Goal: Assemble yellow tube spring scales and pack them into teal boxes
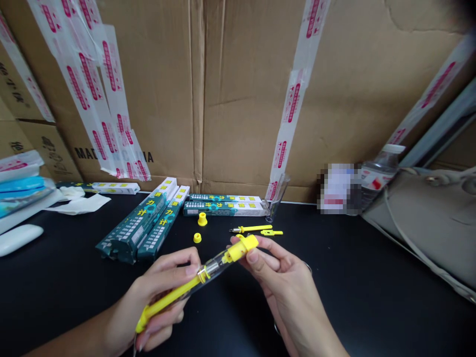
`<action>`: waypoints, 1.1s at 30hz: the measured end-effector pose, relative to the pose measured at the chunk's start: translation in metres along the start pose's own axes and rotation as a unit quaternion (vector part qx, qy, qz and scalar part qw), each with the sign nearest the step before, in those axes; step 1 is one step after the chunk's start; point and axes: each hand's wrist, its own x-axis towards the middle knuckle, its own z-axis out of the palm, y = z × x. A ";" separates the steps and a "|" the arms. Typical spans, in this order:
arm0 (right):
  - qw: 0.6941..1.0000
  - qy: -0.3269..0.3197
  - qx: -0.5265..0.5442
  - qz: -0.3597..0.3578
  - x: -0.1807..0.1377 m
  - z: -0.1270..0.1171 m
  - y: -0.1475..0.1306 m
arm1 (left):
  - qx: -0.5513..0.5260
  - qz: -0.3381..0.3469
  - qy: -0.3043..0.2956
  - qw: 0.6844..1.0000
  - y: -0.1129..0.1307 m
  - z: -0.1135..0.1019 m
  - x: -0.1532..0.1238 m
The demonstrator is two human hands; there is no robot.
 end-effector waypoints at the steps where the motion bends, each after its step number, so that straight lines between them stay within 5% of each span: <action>1: 1.000 -0.001 0.000 0.003 0.000 0.001 0.000 | 0.001 0.000 -0.006 1.000 0.001 0.000 0.000; 14: 1.000 0.007 -0.002 -0.014 -0.005 0.004 -0.001 | -0.010 0.003 -0.037 0.999 0.004 0.000 -0.001; 33: 1.000 0.006 0.011 -0.009 -0.004 0.006 -0.001 | -0.001 0.003 -0.008 1.000 -0.001 0.000 0.001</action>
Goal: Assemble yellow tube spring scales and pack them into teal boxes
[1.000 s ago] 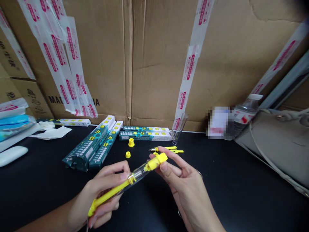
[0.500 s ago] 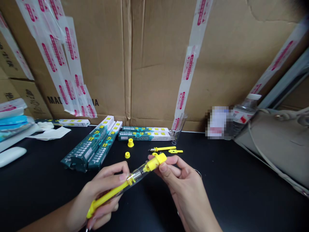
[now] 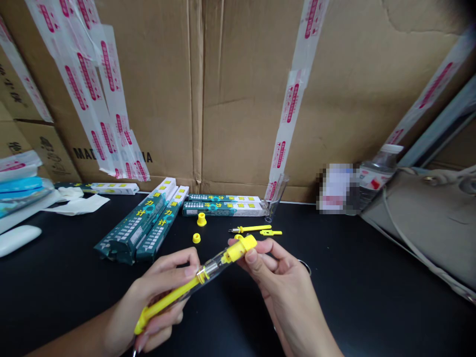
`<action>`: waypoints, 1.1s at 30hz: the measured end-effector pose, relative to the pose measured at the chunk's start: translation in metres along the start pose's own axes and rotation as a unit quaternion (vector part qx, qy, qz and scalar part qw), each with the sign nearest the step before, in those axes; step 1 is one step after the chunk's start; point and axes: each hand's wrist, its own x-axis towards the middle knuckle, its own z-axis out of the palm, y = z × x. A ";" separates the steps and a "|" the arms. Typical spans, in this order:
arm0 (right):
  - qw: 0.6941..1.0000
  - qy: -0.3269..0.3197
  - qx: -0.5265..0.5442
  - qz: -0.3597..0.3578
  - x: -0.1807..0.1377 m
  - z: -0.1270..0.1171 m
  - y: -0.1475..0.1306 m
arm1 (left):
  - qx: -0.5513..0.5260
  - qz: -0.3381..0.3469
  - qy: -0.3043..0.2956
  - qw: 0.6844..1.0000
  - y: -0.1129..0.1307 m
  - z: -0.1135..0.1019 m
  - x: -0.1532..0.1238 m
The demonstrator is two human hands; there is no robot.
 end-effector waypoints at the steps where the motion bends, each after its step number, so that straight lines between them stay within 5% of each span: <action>1: 1.000 0.000 0.002 0.002 0.000 0.000 -0.001 | 0.001 0.001 0.002 1.000 0.000 0.000 0.000; 33: 1.000 0.003 0.000 0.005 -0.001 -0.001 0.000 | 0.011 -0.005 0.006 1.000 0.001 0.000 0.000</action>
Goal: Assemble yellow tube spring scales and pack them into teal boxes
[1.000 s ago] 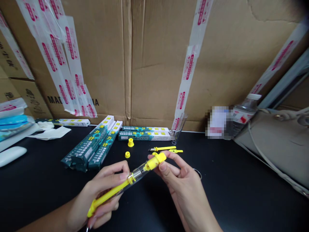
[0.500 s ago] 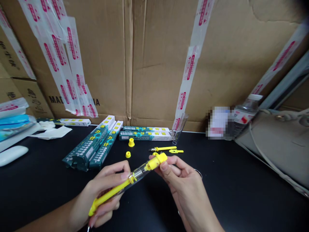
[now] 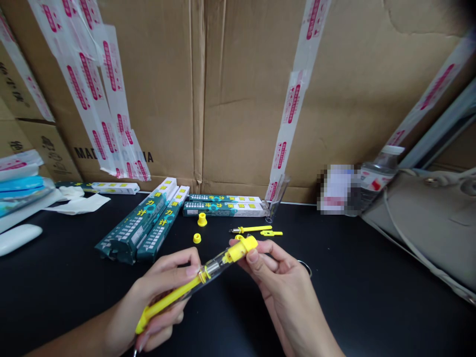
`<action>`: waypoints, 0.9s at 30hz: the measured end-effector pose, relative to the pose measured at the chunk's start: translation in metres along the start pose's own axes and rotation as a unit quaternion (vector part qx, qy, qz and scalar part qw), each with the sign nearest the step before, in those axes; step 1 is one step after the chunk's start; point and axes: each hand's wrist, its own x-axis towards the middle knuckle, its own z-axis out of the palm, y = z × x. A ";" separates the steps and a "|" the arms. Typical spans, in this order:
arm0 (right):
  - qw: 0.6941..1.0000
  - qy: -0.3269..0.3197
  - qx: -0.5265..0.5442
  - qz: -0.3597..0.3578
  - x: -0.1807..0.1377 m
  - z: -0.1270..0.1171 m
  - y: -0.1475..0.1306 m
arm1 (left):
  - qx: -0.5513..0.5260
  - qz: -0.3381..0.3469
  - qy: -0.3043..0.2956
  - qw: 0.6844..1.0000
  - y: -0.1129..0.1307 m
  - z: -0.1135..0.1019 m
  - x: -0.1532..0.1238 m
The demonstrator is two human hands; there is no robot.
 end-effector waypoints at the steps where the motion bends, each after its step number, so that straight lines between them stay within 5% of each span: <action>1: 1.000 0.001 0.001 0.001 0.000 0.000 0.000 | 0.001 0.000 -0.002 1.000 0.000 0.000 0.000; 27: 1.000 -0.006 -0.012 0.000 0.001 0.002 -0.002 | -0.004 0.005 -0.017 1.000 0.002 0.001 -0.001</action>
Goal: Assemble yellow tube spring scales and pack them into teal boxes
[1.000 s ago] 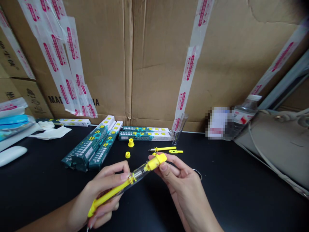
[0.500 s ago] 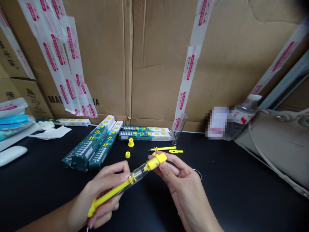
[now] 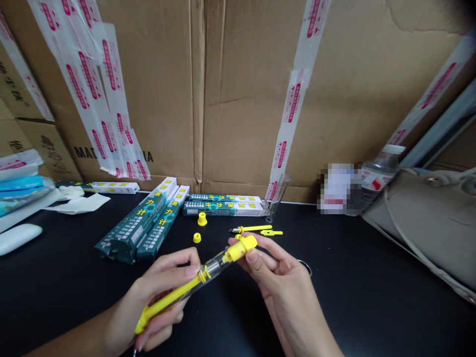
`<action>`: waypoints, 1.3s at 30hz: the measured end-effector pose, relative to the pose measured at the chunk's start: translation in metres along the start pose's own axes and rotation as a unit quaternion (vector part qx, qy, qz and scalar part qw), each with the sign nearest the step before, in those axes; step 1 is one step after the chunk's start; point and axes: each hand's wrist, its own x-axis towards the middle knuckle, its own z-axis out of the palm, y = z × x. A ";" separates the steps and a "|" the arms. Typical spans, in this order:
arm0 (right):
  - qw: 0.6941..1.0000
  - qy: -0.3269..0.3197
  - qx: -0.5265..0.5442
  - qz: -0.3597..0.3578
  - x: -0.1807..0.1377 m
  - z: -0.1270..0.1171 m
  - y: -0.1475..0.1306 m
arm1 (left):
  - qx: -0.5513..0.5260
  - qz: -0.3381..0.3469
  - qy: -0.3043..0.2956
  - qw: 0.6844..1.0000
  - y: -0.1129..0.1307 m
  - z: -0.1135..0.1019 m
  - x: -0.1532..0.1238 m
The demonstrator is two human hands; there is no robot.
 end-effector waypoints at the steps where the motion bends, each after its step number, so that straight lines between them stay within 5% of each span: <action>1: 1.000 0.001 -0.003 -0.001 0.000 0.000 0.000 | 0.003 -0.002 -0.003 1.000 0.000 0.000 0.000; 23: 1.000 0.019 0.008 0.001 0.001 -0.004 0.004 | -0.003 -0.004 0.000 1.000 0.000 -0.002 0.000; 39: 0.999 -0.026 -0.023 -0.033 0.001 -0.008 -0.004 | -0.034 -0.007 -0.084 0.996 -0.002 -0.013 0.007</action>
